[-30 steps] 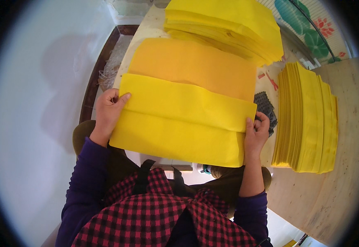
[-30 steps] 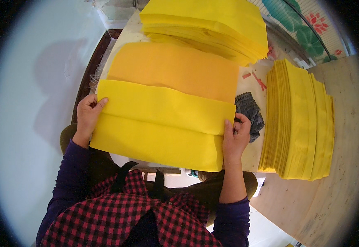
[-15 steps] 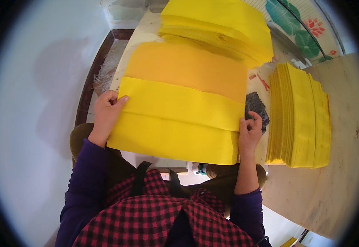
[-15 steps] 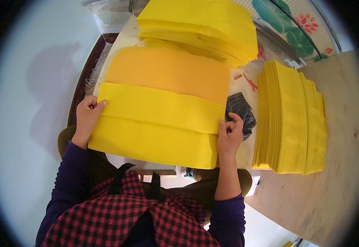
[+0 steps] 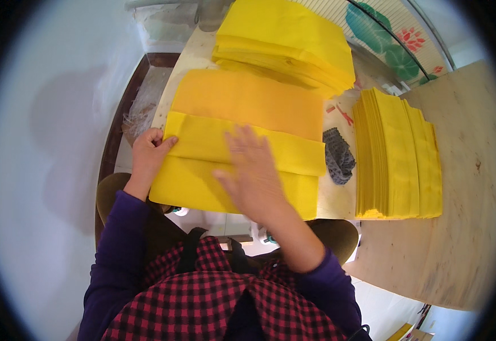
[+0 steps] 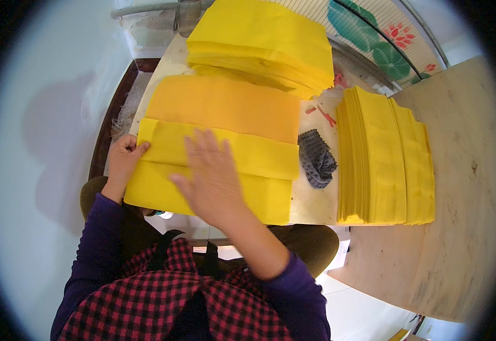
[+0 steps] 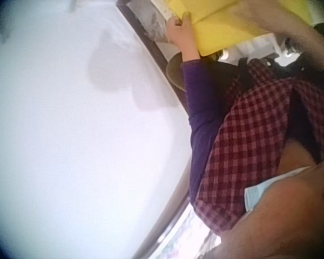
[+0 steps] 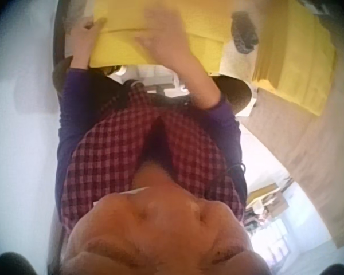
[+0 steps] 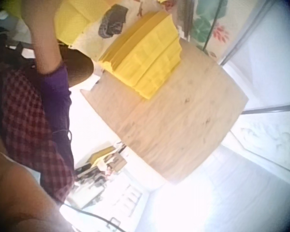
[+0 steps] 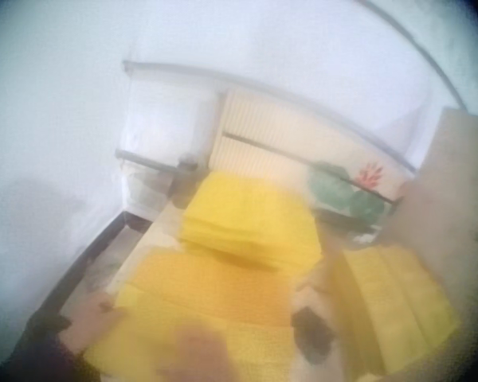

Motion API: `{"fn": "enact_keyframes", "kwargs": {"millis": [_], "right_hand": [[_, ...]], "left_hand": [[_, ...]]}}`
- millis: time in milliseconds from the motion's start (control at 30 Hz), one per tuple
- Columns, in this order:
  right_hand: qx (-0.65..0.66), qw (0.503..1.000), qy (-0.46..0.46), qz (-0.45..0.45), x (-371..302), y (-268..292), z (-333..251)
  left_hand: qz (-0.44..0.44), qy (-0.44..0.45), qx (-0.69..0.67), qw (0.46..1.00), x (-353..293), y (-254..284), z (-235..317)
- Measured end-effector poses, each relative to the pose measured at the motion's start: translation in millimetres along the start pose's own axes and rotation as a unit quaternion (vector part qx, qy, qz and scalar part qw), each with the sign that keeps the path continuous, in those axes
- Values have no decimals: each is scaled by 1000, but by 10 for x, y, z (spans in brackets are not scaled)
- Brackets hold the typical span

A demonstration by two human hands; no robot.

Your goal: The person folds yellow paper sheets by hand, aligning edges and pressing creases. They stack the folded sheets and occasionally flip the stack to continue folding.

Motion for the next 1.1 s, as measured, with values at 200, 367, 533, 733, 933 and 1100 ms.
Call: {"fn": "enact_keyframes", "kwargs": {"millis": [200,367,533,733,933,1100], "right_hand": [[-66,994,-39,-79,313,-673,-160],[-120,982,-119,-82,119,-714,242],[-149,977,-147,-48,-158,-463,648],[-198,947,-251,-32,-526,-9,1414],[-194,951,-241,6,-597,37,1484],[-195,952,-235,13,-603,52,1464]], "left_hand": [[-6,28,-23,999,26,-48,-104],[17,-23,4,1000,-1,-3,-9],[13,-16,21,1000,5,4,18],[25,-37,32,998,-22,17,75],[26,-20,37,999,-48,41,54],[31,-15,22,999,-52,61,44]]}}
Point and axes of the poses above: each hand's wrist, its own x-axis towards the middle knuckle, its own y-axis out of the back of the hand, z = x × y, the point moved 9 cm from there along x, towards the middle knuckle, and after that the axes turned 4 degrees about x, right-handed, at the moved point
